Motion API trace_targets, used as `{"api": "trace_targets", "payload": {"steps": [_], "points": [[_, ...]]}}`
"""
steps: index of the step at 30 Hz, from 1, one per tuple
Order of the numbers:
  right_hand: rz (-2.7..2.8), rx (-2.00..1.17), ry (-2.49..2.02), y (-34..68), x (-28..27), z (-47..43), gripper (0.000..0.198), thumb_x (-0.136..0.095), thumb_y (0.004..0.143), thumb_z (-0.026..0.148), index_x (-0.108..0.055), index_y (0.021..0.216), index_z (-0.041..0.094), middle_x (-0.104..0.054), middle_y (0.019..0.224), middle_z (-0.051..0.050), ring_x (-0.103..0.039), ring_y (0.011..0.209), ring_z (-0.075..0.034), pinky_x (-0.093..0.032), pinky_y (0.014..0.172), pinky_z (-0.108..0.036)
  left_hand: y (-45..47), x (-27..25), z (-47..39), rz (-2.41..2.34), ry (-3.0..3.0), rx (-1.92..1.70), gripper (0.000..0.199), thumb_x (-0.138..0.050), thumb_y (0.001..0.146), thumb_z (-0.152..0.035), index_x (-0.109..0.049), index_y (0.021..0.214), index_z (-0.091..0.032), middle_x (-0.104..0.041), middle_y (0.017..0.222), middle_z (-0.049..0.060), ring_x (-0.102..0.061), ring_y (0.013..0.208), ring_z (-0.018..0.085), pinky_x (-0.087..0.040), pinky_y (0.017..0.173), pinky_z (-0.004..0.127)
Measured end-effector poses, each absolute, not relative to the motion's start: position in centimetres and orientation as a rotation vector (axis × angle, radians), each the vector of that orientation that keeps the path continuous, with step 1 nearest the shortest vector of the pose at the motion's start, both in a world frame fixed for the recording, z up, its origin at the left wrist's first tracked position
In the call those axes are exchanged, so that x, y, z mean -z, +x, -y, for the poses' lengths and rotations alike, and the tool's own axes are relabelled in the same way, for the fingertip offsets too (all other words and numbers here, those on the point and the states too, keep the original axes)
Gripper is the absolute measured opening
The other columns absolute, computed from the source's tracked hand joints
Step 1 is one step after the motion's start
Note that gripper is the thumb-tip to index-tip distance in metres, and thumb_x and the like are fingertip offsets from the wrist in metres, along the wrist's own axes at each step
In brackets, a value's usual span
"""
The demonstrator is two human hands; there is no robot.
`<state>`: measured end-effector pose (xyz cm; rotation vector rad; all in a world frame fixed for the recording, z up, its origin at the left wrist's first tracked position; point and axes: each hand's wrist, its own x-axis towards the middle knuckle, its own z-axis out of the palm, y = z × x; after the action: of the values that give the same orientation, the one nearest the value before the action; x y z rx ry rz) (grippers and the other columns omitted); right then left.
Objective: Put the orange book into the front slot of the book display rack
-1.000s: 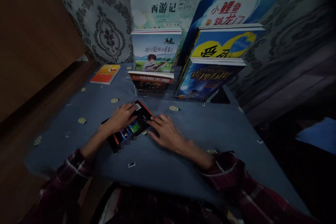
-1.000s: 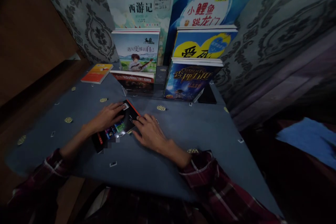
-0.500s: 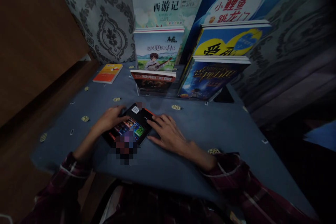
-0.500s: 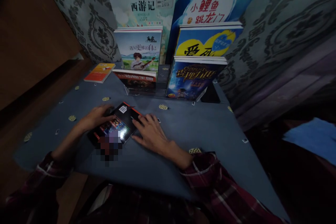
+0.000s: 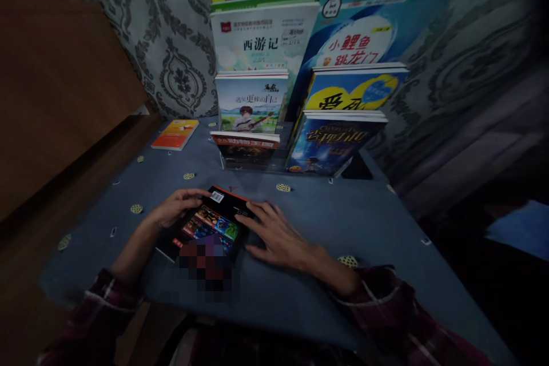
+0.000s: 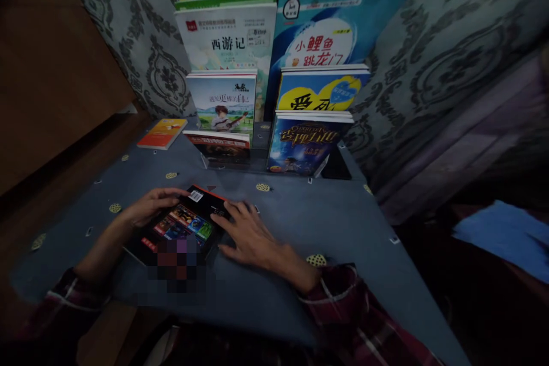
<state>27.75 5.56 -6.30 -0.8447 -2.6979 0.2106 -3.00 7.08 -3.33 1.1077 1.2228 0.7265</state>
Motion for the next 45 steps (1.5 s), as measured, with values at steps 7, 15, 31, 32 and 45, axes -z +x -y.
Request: {"api": "trace_targets", "payload": {"steps": [7, 15, 31, 32, 45], "points": [[2.487, -0.325, -0.901, 27.0, 6.7, -7.3, 0.039, -0.05, 0.1, 0.024, -0.058, 0.137, 0.023, -0.07, 0.125, -0.014, -0.063, 0.11, -0.027, -0.048, 0.1, -0.047, -1.5, 2.3, -8.1, -1.121, 0.843, -0.985, 0.034, -0.08, 0.073, -0.029, -0.075, 0.102, -0.011, -0.078, 0.094, 0.01, -0.074, 0.084, 0.022, -0.059, 0.08, 0.032], [2.204, -0.775, -0.908, 27.5, 5.7, -10.8, 0.036, -0.039, 0.104, 0.042, -0.068, 0.101, 0.021, -0.066, 0.075, -0.001, -0.06, 0.067, -0.017, -0.043, 0.064, -0.026, 0.0, 2.3, -9.9, -1.244, 1.04, -1.175, 0.027, -0.082, 0.066, -0.03, -0.072, 0.086, -0.016, -0.065, 0.071, -0.001, -0.056, 0.058, 0.009, -0.044, 0.045, 0.017], [2.026, -0.857, -0.881, 26.7, 4.7, -11.3, 0.025, -0.045, 0.098, 0.034, -0.066, 0.1, 0.019, -0.069, 0.076, -0.002, -0.064, 0.071, -0.02, -0.048, 0.068, -0.029, 0.2, 2.4, -11.5, -1.056, 1.428, -1.316, 0.044, -0.074, 0.08, -0.053, -0.07, 0.106, -0.018, -0.074, 0.101, 0.005, -0.066, 0.089, 0.019, -0.056, 0.077, 0.029], [2.008, -0.863, -0.885, 26.6, 4.5, -11.3, 0.025, -0.046, 0.098, 0.034, -0.066, 0.102, 0.019, -0.07, 0.077, -0.002, -0.065, 0.071, -0.02, -0.049, 0.068, -0.029, 0.2, 2.4, -11.4, -1.045, 1.445, -1.312, 0.044, -0.073, 0.082, -0.054, -0.07, 0.107, -0.018, -0.074, 0.102, 0.006, -0.066, 0.089, 0.019, -0.056, 0.078, 0.03], [2.033, -0.82, -0.84, 26.4, 3.1, -10.3, 0.03, -0.042, 0.102, 0.037, -0.065, 0.109, 0.019, -0.071, 0.092, -0.006, -0.064, 0.079, -0.019, -0.05, 0.074, -0.03, -0.2, 2.5, -11.0, -1.026, 1.568, -1.249, 0.043, -0.064, 0.089, -0.055, -0.069, 0.111, -0.018, -0.073, 0.109, 0.007, -0.064, 0.095, 0.021, -0.051, 0.085, 0.03]]}}
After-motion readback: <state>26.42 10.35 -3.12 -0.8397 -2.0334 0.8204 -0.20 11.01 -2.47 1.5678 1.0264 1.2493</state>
